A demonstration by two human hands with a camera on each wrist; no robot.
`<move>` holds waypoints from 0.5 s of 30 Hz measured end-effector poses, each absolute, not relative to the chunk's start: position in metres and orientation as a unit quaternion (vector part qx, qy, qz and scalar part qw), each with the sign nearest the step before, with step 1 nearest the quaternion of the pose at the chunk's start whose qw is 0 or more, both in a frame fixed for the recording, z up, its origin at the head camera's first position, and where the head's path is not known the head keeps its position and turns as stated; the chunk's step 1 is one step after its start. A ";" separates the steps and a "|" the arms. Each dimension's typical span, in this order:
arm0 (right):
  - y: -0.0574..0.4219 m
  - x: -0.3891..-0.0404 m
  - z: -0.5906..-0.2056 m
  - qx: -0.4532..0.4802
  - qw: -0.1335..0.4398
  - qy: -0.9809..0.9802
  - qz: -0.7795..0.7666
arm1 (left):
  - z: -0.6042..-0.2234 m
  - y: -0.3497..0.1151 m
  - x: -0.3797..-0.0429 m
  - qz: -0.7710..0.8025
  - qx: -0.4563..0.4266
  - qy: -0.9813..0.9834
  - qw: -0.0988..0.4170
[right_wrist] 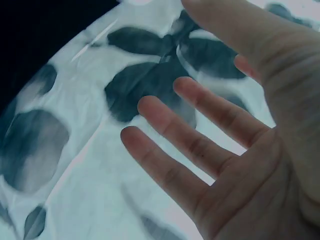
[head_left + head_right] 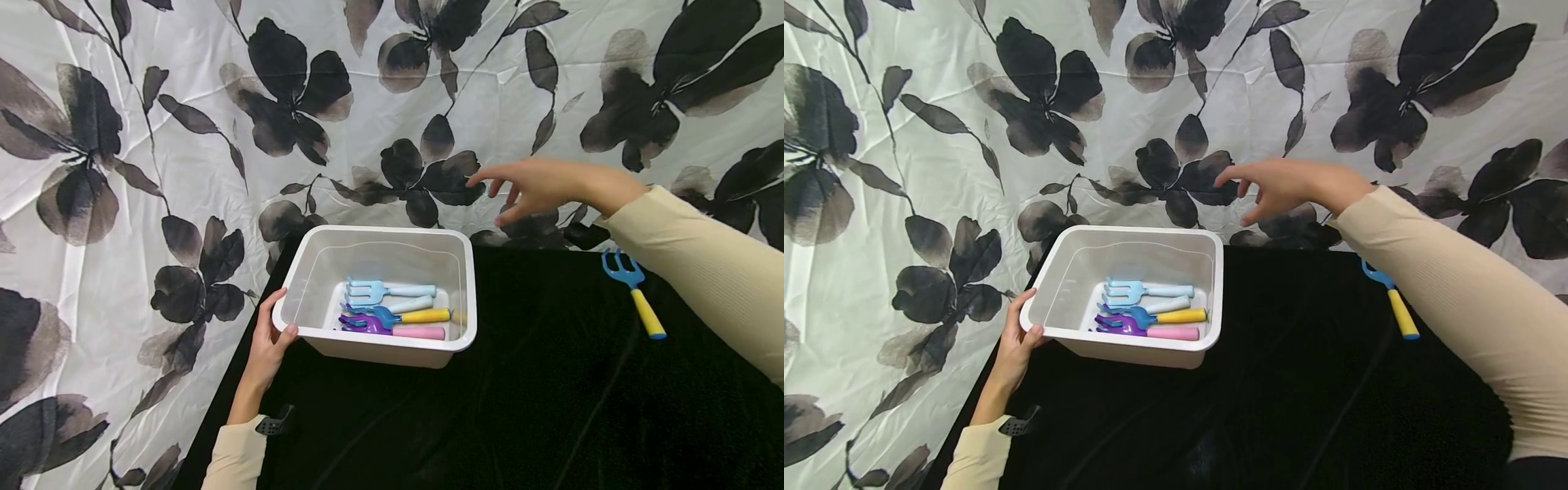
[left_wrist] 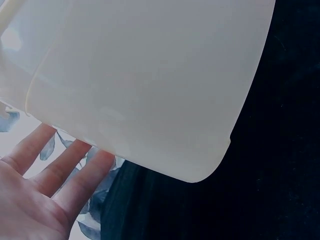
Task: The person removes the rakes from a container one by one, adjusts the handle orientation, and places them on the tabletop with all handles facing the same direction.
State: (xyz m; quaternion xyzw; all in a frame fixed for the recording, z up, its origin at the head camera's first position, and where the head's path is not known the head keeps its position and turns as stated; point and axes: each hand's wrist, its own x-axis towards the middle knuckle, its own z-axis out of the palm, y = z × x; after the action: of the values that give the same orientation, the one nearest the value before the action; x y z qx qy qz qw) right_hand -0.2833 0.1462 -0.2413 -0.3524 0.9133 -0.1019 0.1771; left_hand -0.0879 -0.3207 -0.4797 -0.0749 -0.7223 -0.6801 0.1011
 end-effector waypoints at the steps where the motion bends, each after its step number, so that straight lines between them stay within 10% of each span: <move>1: 0.138 -0.283 -0.242 -0.359 0.179 0.910 -0.101 | -0.480 -0.321 -0.088 -0.681 -0.075 -0.721 0.102; 15: 0.036 -0.287 -0.280 -0.438 0.257 0.859 -0.066 | -0.484 -0.322 -0.094 -0.681 -0.082 -0.719 0.113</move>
State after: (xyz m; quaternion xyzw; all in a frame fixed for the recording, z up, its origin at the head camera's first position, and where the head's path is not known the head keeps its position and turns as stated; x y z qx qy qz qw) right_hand -0.2874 0.0355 -0.2802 -0.4377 0.8592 -0.0663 0.2566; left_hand -0.0939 -0.3217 -0.4840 -0.0818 -0.7187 -0.6811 0.1135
